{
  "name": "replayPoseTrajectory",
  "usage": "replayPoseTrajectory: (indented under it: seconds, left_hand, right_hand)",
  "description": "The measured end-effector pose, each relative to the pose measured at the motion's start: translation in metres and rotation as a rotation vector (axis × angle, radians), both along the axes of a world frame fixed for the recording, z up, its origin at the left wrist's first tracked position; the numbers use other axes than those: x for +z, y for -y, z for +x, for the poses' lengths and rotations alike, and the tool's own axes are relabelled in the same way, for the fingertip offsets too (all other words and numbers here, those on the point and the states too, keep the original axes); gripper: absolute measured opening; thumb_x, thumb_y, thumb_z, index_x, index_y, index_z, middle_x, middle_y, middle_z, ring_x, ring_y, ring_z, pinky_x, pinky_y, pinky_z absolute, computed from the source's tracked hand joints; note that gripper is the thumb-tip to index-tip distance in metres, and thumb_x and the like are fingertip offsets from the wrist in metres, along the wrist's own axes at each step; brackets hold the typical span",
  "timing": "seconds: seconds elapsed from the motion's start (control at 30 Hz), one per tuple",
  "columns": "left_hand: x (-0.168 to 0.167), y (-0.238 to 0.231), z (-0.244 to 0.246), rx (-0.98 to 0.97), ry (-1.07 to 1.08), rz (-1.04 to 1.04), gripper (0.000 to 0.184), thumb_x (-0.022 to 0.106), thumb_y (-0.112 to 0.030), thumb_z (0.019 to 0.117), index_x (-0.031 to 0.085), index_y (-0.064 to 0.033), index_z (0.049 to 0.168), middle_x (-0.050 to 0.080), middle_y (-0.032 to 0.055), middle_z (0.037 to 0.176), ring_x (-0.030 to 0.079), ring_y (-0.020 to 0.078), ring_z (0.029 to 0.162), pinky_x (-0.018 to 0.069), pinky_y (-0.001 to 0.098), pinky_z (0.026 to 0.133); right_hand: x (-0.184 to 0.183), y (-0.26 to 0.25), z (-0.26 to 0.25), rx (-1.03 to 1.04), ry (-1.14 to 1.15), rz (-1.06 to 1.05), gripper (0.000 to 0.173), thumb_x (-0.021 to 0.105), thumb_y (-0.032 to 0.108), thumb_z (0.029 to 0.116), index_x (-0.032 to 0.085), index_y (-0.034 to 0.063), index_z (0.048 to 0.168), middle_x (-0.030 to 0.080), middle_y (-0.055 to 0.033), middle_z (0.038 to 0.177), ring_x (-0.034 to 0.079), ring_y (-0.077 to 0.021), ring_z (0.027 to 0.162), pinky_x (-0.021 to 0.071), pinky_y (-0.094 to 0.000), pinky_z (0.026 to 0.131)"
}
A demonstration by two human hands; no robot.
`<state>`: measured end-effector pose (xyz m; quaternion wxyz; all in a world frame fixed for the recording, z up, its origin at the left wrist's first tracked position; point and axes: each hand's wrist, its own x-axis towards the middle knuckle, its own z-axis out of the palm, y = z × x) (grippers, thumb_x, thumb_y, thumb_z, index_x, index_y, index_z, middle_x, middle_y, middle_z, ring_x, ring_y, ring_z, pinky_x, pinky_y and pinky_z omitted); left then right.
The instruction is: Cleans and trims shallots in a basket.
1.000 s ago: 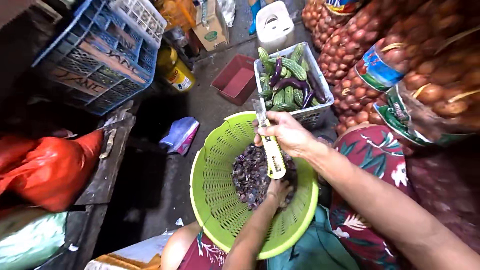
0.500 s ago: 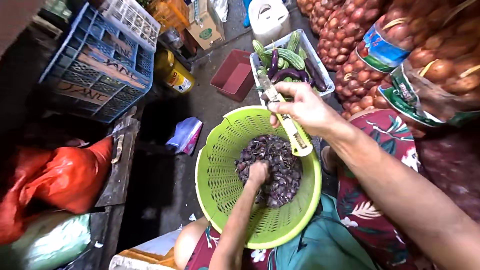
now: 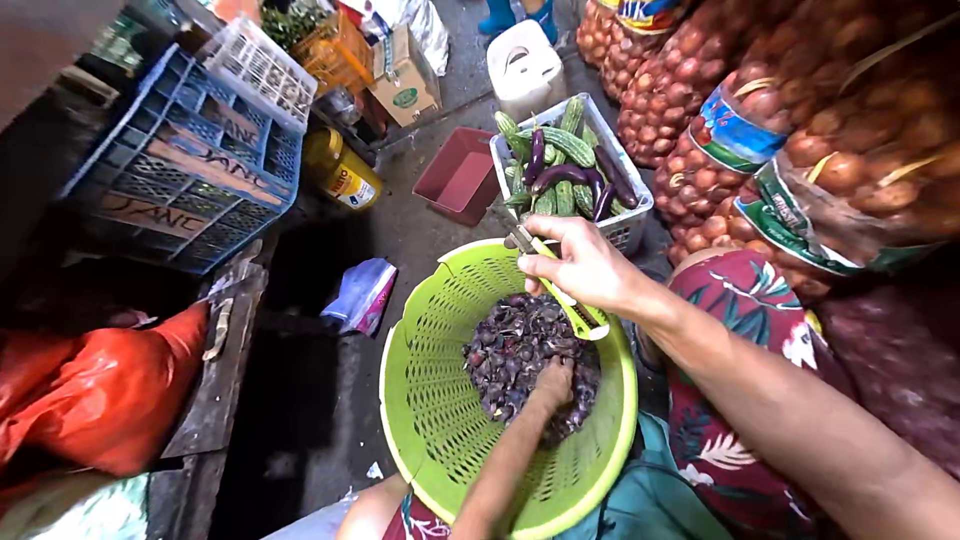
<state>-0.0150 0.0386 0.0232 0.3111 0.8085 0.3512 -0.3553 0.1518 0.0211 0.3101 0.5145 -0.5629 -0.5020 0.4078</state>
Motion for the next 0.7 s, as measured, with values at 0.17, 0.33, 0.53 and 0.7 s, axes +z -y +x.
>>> replayPoseTrajectory:
  seconds: [0.17, 0.33, 0.53, 0.7]
  left_hand:
    - [0.039, -0.037, -0.046, 0.757, 0.386, -0.568, 0.042, 0.060, -0.001, 0.0953, 0.052, 0.0007, 0.136, 0.063, 0.0161, 0.114, 0.064, 0.0225, 0.095, 0.0555, 0.0419, 0.084]
    - [0.022, -0.062, -0.057, 1.016, 0.342, -0.133, 0.021, 0.059, -0.016, 0.0996, 0.066, -0.0005, 0.111, 0.066, 0.0122, 0.091, 0.062, 0.0209, 0.077, 0.0533, 0.0398, 0.069]
    - [0.007, -0.045, -0.012, 0.629, 0.014, 0.217, 0.047, 0.071, -0.037, 0.0915, 0.066, -0.0096, 0.129, 0.066, 0.0198, 0.129, 0.063, 0.0375, 0.122, 0.0502, 0.0600, 0.101]
    - [0.003, -0.020, 0.012, 0.394, -0.074, 0.315, 0.057, 0.063, -0.030, 0.0975, 0.049, -0.0121, 0.150, 0.053, 0.0197, 0.147, 0.062, 0.0398, 0.122, 0.0517, 0.0577, 0.098]
  right_hand:
    - [-0.002, -0.001, -0.004, 0.029, -0.026, 0.009, 0.016, 0.060, 0.007, 0.1022, 0.066, 0.0058, 0.117, 0.071, -0.0093, 0.086, 0.068, -0.0145, 0.058, 0.0600, -0.0277, 0.055]
    - [0.002, -0.006, -0.010, 0.044, -0.043, 0.004, 0.015, 0.059, 0.006, 0.1028, 0.065, 0.0036, 0.116, 0.070, -0.0089, 0.087, 0.067, -0.0120, 0.061, 0.0596, -0.0257, 0.060]
    - [-0.003, -0.013, -0.015, 0.079, -0.058, -0.037, 0.014, 0.058, 0.009, 0.1042, 0.065, 0.0035, 0.115, 0.069, -0.0073, 0.079, 0.068, -0.0109, 0.062, 0.0595, -0.0253, 0.063]
    - [-0.006, -0.015, -0.024, 0.166, 0.015, -0.066, 0.025, 0.051, 0.015, 0.1076, 0.064, -0.0003, 0.123, 0.066, -0.0087, 0.089, 0.064, -0.0092, 0.068, 0.0567, -0.0250, 0.069]
